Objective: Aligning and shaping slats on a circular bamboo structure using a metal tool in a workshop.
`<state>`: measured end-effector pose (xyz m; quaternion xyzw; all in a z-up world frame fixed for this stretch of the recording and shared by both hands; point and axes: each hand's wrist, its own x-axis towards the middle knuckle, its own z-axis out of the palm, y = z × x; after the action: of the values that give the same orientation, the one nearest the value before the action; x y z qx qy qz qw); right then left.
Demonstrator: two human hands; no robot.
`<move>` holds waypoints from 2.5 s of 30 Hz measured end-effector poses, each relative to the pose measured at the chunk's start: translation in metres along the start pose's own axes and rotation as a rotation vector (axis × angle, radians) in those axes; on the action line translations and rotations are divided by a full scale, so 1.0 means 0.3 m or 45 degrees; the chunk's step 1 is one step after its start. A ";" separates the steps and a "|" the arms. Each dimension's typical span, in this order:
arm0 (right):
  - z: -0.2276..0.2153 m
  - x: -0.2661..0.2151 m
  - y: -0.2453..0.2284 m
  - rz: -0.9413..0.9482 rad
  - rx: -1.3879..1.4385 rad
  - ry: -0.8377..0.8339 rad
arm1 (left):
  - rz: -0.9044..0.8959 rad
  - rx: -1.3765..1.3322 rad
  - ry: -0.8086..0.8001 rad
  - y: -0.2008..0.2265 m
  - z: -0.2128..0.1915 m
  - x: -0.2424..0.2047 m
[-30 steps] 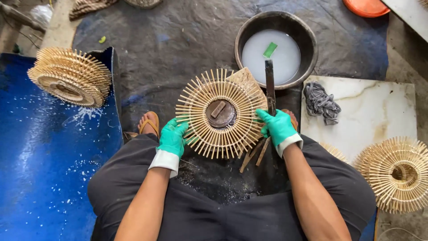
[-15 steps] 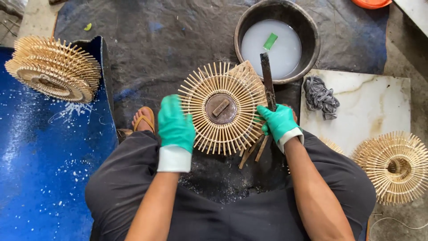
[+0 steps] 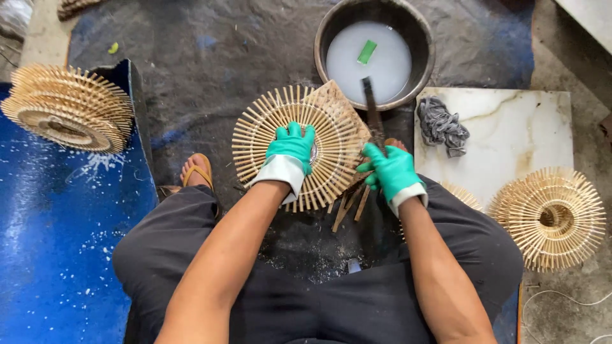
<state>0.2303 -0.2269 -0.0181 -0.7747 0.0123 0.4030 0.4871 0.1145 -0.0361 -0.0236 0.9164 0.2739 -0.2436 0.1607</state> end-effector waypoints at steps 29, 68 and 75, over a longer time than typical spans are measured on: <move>0.011 -0.183 0.101 -0.247 0.214 0.209 | -0.147 -0.501 0.543 -0.118 0.321 0.025; 0.016 -0.388 0.257 -0.030 0.463 0.015 | -0.108 -0.263 0.154 -0.068 0.147 0.012; 0.039 -0.329 0.359 -0.045 0.546 0.033 | 0.058 -0.220 0.213 -0.125 0.170 0.045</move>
<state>0.1123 -0.3114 -0.0378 -0.6587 0.0905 0.3725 0.6475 0.0844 -0.0222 -0.0793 0.9222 0.2853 -0.1382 0.2214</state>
